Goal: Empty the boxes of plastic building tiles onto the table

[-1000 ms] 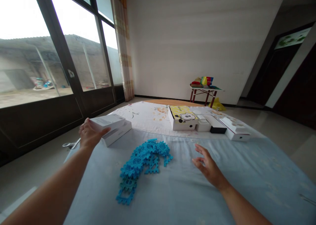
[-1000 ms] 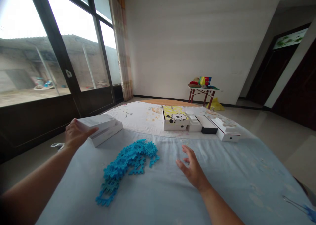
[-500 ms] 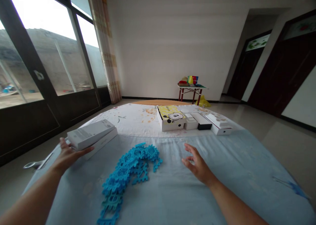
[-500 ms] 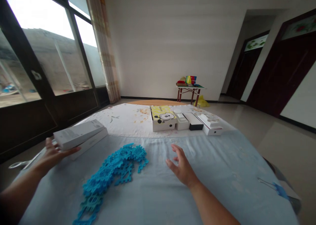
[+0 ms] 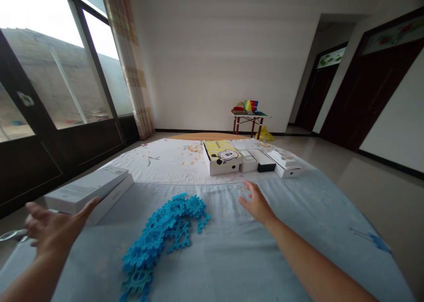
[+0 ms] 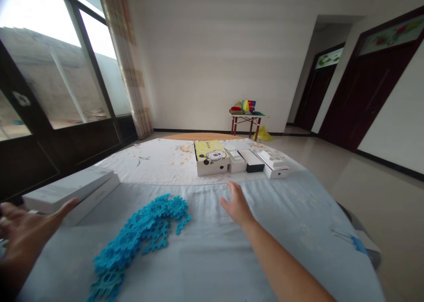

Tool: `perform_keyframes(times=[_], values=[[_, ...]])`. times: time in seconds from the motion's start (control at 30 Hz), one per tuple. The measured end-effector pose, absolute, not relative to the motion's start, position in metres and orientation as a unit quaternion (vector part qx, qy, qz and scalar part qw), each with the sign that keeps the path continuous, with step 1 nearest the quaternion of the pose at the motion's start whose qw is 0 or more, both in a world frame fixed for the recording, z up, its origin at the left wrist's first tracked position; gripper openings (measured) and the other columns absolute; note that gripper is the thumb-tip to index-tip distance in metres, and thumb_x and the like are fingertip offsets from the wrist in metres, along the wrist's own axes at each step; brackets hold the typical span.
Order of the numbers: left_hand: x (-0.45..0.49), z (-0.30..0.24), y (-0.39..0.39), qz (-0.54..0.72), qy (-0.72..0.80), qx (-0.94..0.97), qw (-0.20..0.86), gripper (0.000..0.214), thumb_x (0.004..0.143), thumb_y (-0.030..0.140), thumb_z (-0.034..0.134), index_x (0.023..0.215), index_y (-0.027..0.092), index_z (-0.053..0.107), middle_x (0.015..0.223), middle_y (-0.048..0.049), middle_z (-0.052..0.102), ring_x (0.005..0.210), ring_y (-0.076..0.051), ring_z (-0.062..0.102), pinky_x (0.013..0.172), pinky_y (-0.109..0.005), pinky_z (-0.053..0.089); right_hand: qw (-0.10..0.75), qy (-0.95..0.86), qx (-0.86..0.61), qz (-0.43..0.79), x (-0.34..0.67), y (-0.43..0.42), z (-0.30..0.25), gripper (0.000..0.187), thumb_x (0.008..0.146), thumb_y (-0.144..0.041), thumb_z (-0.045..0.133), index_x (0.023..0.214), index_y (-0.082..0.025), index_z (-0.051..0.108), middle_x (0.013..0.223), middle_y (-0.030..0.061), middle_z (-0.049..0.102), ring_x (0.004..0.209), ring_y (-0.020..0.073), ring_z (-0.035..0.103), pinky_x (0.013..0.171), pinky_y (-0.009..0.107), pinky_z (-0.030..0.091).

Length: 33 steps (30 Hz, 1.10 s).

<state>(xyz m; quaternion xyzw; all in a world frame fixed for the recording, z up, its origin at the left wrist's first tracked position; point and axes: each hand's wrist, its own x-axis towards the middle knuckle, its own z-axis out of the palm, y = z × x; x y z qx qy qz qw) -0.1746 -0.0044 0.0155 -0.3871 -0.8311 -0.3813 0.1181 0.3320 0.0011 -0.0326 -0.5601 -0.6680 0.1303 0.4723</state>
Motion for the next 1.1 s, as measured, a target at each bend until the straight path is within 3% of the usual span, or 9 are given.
perform_keyframes(times=[0.07, 0.2, 0.37, 0.5, 0.7, 0.87, 1.1], values=[[-0.144, 0.026, -0.009, -0.433, -0.818, -0.364, 0.107, 0.109, 0.064, 0.068, 0.055, 0.141, 0.009, 0.005, 0.143, -0.0261, 0.020, 0.130, -0.043, 0.023, 0.096, -0.061, 0.030, 0.440, -0.690, -0.571, 0.053, 0.332, 0.030, -0.022, 0.053, 0.073, -0.026, 0.056, 0.124, -0.019, 0.043, 0.125, 0.0131, 0.045, 0.120, 0.0264, 0.042, 0.099, 0.044, 0.038], [-0.085, 0.031, -0.016, -0.483, -0.706, -0.490, 0.166, 0.080, 0.078, 0.048, 0.050, 0.138, 0.004, 0.022, 0.133, -0.0207, 0.041, 0.128, -0.033, 0.032, 0.106, -0.048, 0.025, 0.325, -0.682, -0.654, -0.045, 0.325, 0.083, 0.003, 0.061, 0.070, -0.021, 0.060, 0.128, -0.017, 0.042, 0.135, 0.0147, 0.038, 0.124, 0.0290, 0.035, 0.100, 0.044, 0.033], [-0.058, 0.009, -0.023, -0.444, -0.653, -0.591, 0.163, 0.064, 0.081, 0.046, 0.044, 0.134, 0.012, 0.033, 0.128, -0.0165, 0.045, 0.123, -0.032, 0.038, 0.103, -0.049, 0.029, 0.192, -0.692, -0.687, -0.117, 0.314, 0.126, 0.017, 0.077, 0.067, -0.018, 0.065, 0.136, -0.022, 0.032, 0.147, 0.0098, 0.024, 0.133, 0.0304, 0.018, 0.104, 0.048, 0.021], [-0.063, 0.002, -0.026, -0.400, -0.633, -0.649, 0.136, 0.054, 0.081, 0.046, 0.040, 0.125, 0.014, 0.043, 0.118, -0.0149, 0.053, 0.114, -0.031, 0.048, 0.099, -0.047, 0.034, 0.147, -0.703, -0.683, -0.134, 0.312, 0.146, 0.018, 0.073, 0.073, -0.013, 0.057, 0.138, -0.025, 0.029, 0.148, 0.0063, 0.024, 0.135, 0.0274, 0.015, 0.104, 0.048, 0.016], [-0.066, 0.004, -0.026, -0.366, -0.627, -0.684, 0.072, 0.045, 0.080, 0.048, 0.044, 0.115, 0.021, 0.052, 0.112, -0.0083, 0.059, 0.102, -0.025, 0.056, 0.086, -0.038, 0.047, 0.151, -0.740, -0.639, -0.149, 0.313, 0.150, 0.016, 0.055, 0.077, -0.015, 0.054, 0.130, -0.025, 0.043, 0.137, 0.0060, 0.044, 0.124, 0.0245, 0.035, 0.098, 0.043, 0.026], [-0.053, 0.002, -0.029, -0.358, -0.611, -0.703, 0.059, 0.044, 0.080, 0.048, 0.046, 0.116, 0.023, 0.054, 0.113, -0.0067, 0.060, 0.097, -0.023, 0.059, 0.080, -0.036, 0.050, 0.179, -0.776, -0.583, -0.158, 0.309, 0.119, 0.016, 0.057, 0.074, -0.022, 0.061, 0.129, -0.023, 0.047, 0.133, 0.0065, 0.049, 0.117, 0.0273, 0.039, 0.094, 0.043, 0.031], [-0.046, 0.005, -0.031, -0.348, -0.589, -0.726, 0.068, 0.042, 0.080, 0.047, 0.047, 0.114, 0.024, 0.055, 0.112, -0.0069, 0.062, 0.100, -0.024, 0.058, 0.084, -0.038, 0.047, 0.213, -0.835, -0.495, -0.114, 0.311, 0.042, 0.023, 0.064, 0.071, -0.019, 0.064, 0.131, -0.026, 0.045, 0.132, 0.0054, 0.049, 0.116, 0.0276, 0.040, 0.094, 0.044, 0.035]])
